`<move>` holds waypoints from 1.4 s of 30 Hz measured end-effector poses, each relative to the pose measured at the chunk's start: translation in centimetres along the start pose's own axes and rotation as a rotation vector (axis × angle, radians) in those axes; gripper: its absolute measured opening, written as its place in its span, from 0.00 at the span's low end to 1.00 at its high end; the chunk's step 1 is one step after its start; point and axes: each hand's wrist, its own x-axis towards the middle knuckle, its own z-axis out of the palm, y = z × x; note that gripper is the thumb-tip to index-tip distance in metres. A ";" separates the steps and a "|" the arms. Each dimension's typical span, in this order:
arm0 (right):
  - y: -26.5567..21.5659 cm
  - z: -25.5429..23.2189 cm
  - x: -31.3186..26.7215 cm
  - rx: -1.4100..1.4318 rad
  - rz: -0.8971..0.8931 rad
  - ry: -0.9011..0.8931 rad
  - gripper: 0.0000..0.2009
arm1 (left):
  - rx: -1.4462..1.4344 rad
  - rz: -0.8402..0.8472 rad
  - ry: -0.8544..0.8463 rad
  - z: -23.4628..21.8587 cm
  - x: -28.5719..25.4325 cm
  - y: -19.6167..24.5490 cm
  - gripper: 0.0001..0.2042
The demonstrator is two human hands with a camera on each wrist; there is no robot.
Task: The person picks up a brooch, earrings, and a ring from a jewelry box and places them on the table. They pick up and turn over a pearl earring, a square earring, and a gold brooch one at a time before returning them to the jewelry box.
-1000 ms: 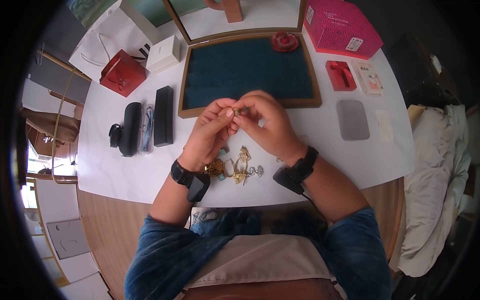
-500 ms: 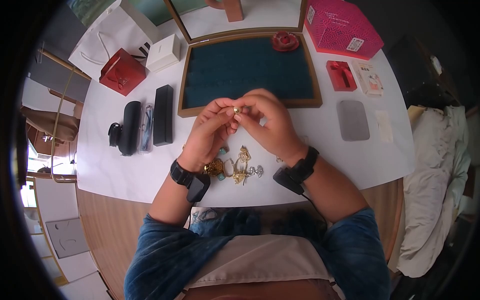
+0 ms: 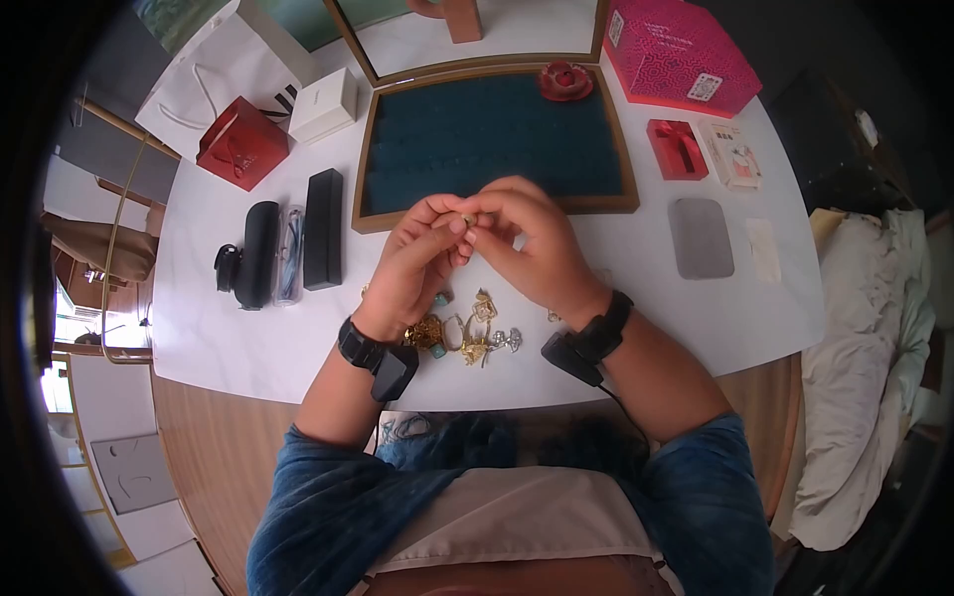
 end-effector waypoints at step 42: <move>-0.1 0.1 -0.1 0.057 0.037 -0.011 0.13 | 0.070 0.033 -0.019 0.0 -0.1 0.1 0.10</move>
